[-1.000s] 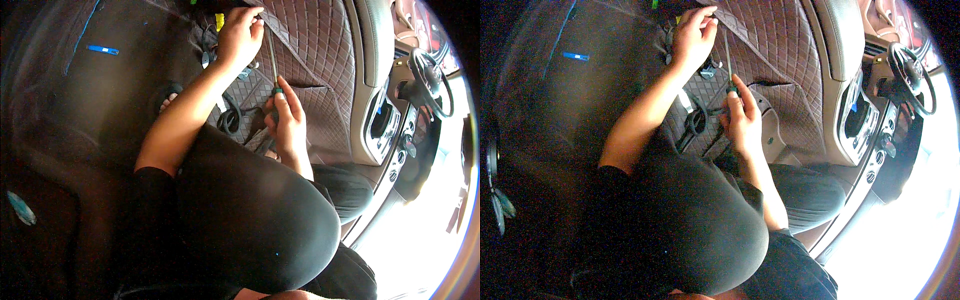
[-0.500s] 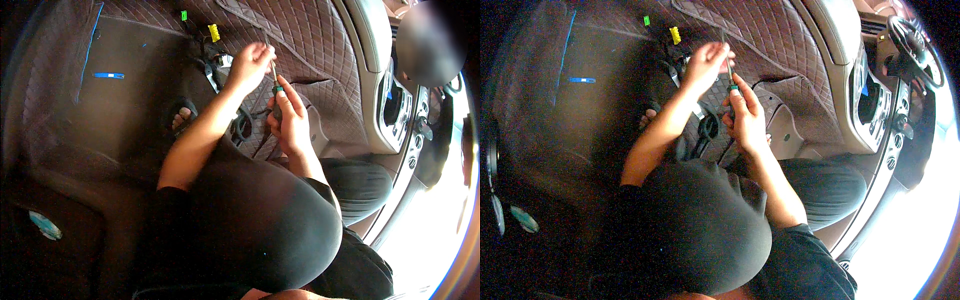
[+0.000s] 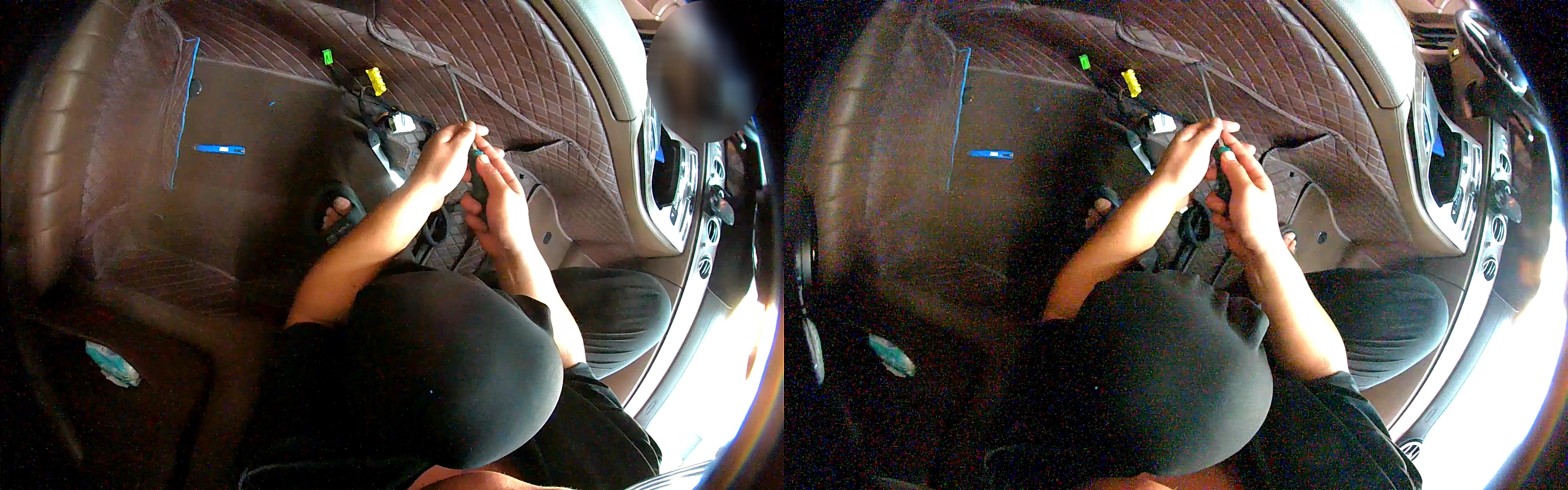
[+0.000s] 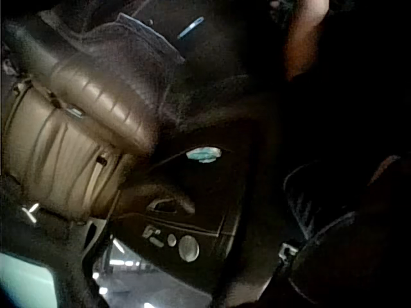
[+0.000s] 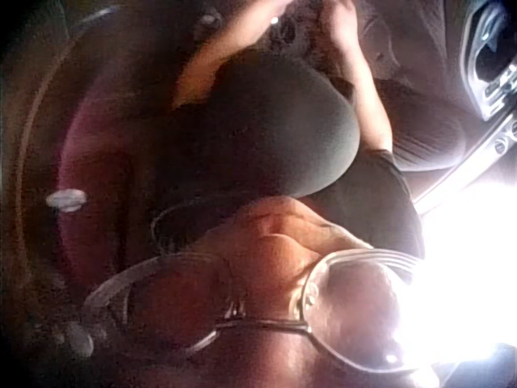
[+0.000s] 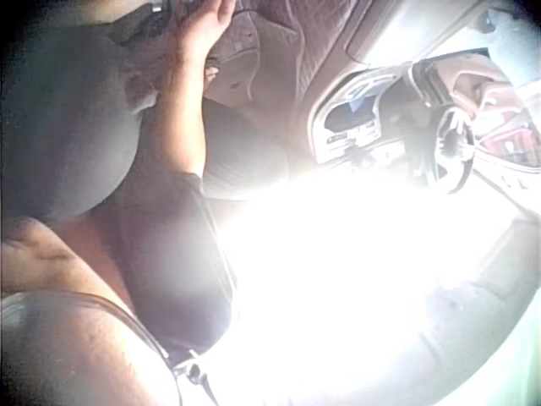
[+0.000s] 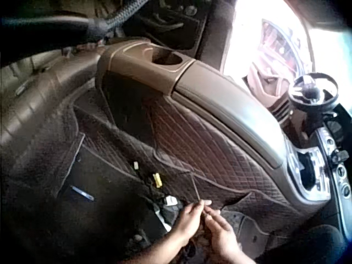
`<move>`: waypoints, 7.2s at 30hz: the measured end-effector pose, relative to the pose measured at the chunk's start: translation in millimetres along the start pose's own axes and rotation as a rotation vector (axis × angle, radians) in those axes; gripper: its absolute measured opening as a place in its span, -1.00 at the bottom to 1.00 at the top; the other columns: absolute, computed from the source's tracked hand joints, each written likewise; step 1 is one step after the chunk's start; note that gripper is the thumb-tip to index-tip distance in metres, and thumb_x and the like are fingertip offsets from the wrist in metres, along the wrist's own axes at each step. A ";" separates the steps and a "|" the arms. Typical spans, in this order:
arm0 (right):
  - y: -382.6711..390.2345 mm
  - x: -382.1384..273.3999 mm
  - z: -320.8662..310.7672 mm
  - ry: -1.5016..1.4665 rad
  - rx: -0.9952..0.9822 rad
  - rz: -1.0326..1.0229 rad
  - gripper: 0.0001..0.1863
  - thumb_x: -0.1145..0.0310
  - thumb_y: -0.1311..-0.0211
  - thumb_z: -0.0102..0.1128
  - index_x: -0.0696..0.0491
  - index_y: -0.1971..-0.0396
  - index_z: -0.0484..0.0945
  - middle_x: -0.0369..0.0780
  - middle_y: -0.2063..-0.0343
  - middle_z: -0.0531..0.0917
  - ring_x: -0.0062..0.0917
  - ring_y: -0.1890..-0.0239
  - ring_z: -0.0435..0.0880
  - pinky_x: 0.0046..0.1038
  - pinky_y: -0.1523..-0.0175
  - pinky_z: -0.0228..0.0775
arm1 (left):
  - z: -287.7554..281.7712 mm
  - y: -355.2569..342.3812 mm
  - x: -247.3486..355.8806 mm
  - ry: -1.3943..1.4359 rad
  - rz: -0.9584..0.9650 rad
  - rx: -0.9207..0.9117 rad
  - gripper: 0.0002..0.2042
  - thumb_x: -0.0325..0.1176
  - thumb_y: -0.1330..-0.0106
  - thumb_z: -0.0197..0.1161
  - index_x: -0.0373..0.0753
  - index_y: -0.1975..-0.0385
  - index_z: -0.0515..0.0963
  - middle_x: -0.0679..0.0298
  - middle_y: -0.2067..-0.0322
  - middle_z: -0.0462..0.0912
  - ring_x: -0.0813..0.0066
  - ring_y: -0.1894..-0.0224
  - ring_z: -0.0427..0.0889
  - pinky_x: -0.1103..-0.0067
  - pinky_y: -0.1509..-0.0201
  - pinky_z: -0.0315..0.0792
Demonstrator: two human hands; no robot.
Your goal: The person manipulates electrical wires and connectors inside a car while using a screwdriver and a plastic pry tool to work on the interior trim.
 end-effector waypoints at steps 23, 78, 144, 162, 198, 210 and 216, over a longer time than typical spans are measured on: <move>-3.0 -16.8 5.5 -0.087 0.200 -0.073 -0.59 0.36 -0.45 -0.10 -0.04 -0.24 0.46 -0.34 0.32 0.59 -0.77 0.75 0.32 -0.70 0.74 0.07 | 7.9 -28.0 42.1 -0.572 0.076 0.138 -0.60 -0.10 -0.49 0.01 -0.39 0.24 0.55 0.04 0.32 0.71 0.28 0.23 0.69 0.39 0.14 0.52; -36.1 41.4 37.9 -0.383 -0.104 -0.130 -0.54 0.29 -0.53 -0.09 0.06 -0.36 0.31 -0.25 0.08 0.61 -0.67 0.15 0.51 -0.61 0.01 0.40 | -22.2 70.4 17.0 -0.427 0.421 0.204 -0.54 -0.20 -0.56 -0.11 -0.27 -0.36 0.22 0.04 -0.32 0.33 0.23 -0.35 0.30 0.42 -0.42 0.15; -68.6 10.1 95.7 -0.384 0.057 -0.275 -0.58 0.30 -0.49 0.02 0.17 -0.24 0.43 -0.14 -0.09 0.60 -0.52 -0.07 0.57 -0.53 -0.18 0.40 | -72.2 25.6 67.3 -0.250 0.386 0.298 -0.66 -0.33 -0.52 0.01 -0.33 -0.17 0.50 0.13 -0.14 0.57 0.40 -0.17 0.52 0.52 -0.31 0.32; -66.3 37.3 78.5 -0.111 -0.127 -0.316 -0.61 0.29 -0.52 -0.01 0.06 -0.24 0.46 -0.34 0.16 0.64 -0.72 0.21 0.55 -0.63 0.05 0.45 | -69.3 54.0 29.1 -0.233 0.523 0.444 -0.61 -0.31 -0.53 -0.08 -0.26 -0.28 0.39 0.15 -0.16 0.54 0.38 -0.17 0.49 0.48 -0.28 0.32; -95.5 24.7 102.0 -0.236 -0.131 -0.331 -0.59 0.29 -0.49 0.03 0.17 -0.21 0.47 -0.18 -0.01 0.64 -0.58 0.01 0.58 -0.57 -0.13 0.41 | -84.3 29.2 53.4 -0.291 0.493 0.455 -0.63 -0.27 -0.55 -0.07 -0.24 -0.24 0.45 0.16 -0.22 0.52 0.39 -0.24 0.46 0.49 -0.36 0.24; -70.5 26.9 97.3 -0.128 -0.155 -0.301 -0.62 0.29 -0.50 0.03 0.11 -0.21 0.49 -0.31 0.10 0.65 -0.71 0.18 0.54 -0.63 0.02 0.43 | -77.6 52.6 41.3 -0.200 0.494 0.487 -0.63 -0.33 -0.55 -0.10 -0.24 -0.27 0.42 0.15 -0.25 0.48 0.40 -0.27 0.42 0.50 -0.37 0.22; -70.8 23.0 102.6 -0.118 -0.151 -0.274 -0.62 0.30 -0.50 0.03 0.11 -0.21 0.49 -0.29 0.11 0.66 -0.70 0.20 0.55 -0.63 0.05 0.45 | -79.2 52.1 47.6 -0.172 0.509 0.494 -0.62 -0.34 -0.55 -0.09 -0.23 -0.29 0.40 0.16 -0.24 0.49 0.40 -0.26 0.43 0.51 -0.37 0.22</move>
Point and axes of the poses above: each hand's wrist, its own y-axis away from the middle knuckle, its own z-axis out of the palm, x = y × z, the point moved 8 cm from there along -y, towards the middle knuckle
